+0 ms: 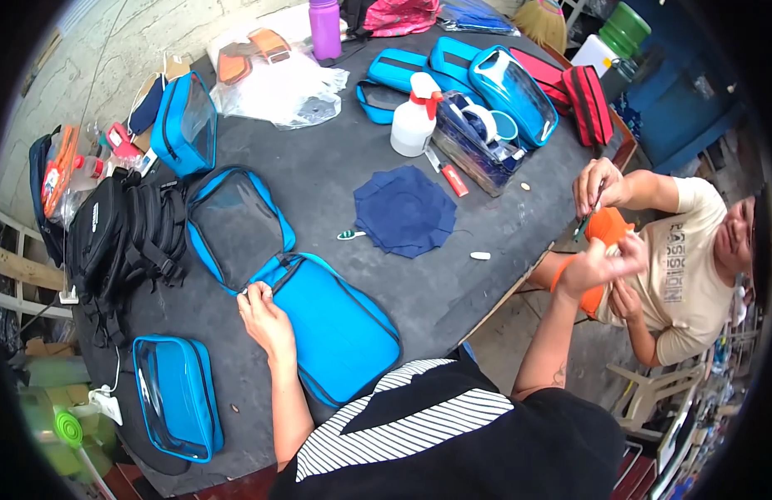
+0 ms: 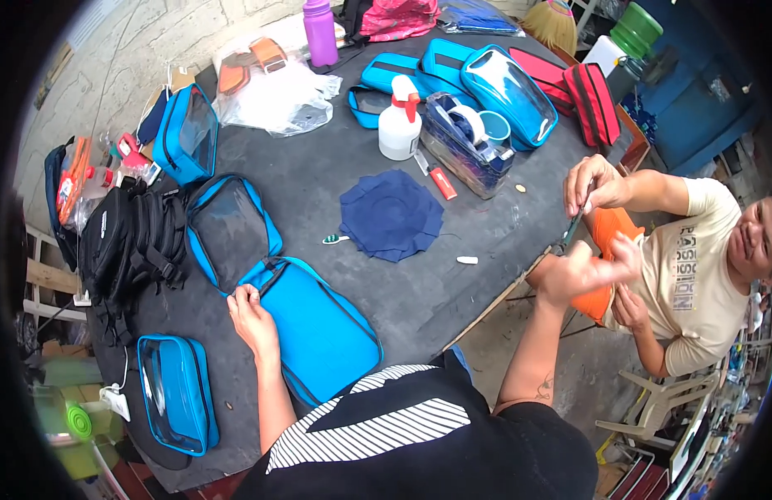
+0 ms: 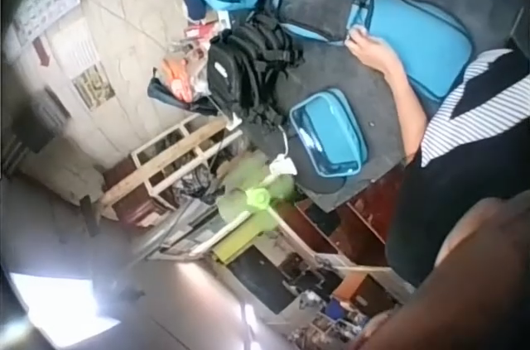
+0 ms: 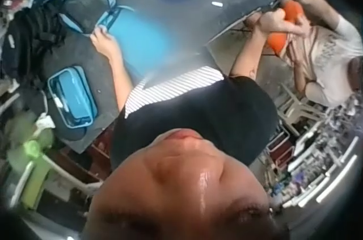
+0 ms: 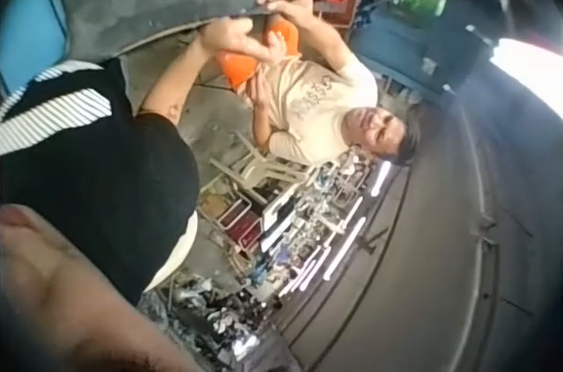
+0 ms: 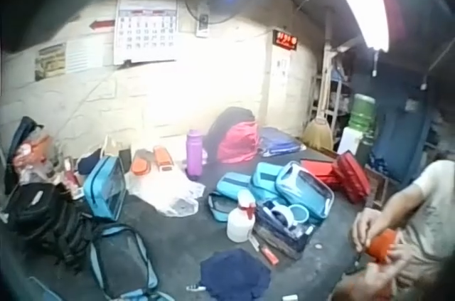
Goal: Cleaning and inspecting small blue toiletry bags using a toothbrush, cleaning spray, and a cloth.
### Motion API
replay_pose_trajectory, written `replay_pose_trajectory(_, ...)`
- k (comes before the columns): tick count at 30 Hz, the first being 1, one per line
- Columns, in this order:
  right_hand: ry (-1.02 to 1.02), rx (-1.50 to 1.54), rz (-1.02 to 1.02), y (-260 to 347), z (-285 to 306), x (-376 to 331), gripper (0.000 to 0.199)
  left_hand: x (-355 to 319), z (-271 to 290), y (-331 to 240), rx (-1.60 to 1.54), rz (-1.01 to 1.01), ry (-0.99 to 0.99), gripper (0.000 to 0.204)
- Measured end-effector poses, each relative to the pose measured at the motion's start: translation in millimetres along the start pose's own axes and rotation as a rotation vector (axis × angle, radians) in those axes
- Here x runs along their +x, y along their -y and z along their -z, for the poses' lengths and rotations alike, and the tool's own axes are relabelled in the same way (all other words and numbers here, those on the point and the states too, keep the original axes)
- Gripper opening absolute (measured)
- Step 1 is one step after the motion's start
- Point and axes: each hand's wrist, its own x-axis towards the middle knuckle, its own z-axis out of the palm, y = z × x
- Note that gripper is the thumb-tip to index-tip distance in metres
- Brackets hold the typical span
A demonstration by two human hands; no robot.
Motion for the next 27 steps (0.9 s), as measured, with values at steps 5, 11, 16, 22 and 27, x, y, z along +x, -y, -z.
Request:
replay_pose_trajectory(5,0.247,-0.188,-0.297,-28,-1,-33,0.033,1,3,-2,-0.011,0.006,-0.009,0.007)
replay_pose_trajectory(11,0.192,0.094,-0.3,-11,-4,-40,0.021,3,6,-3,-0.032,-0.011,-0.001,0.007)
replay_pose_trajectory(16,0.271,0.051,-0.04,18,1,-35,0.018,3,7,-4,-0.03,0.001,0.018,0.006)
replay_pose_trajectory(22,0.291,-0.101,0.0,19,12,18,0.018,1,6,5,-0.06,0.01,0.019,0.004)
replay_pose_trajectory(27,0.631,-0.175,-0.185,-9,18,16,0.012,3,-3,8,0.002,-0.008,0.056,0.002)
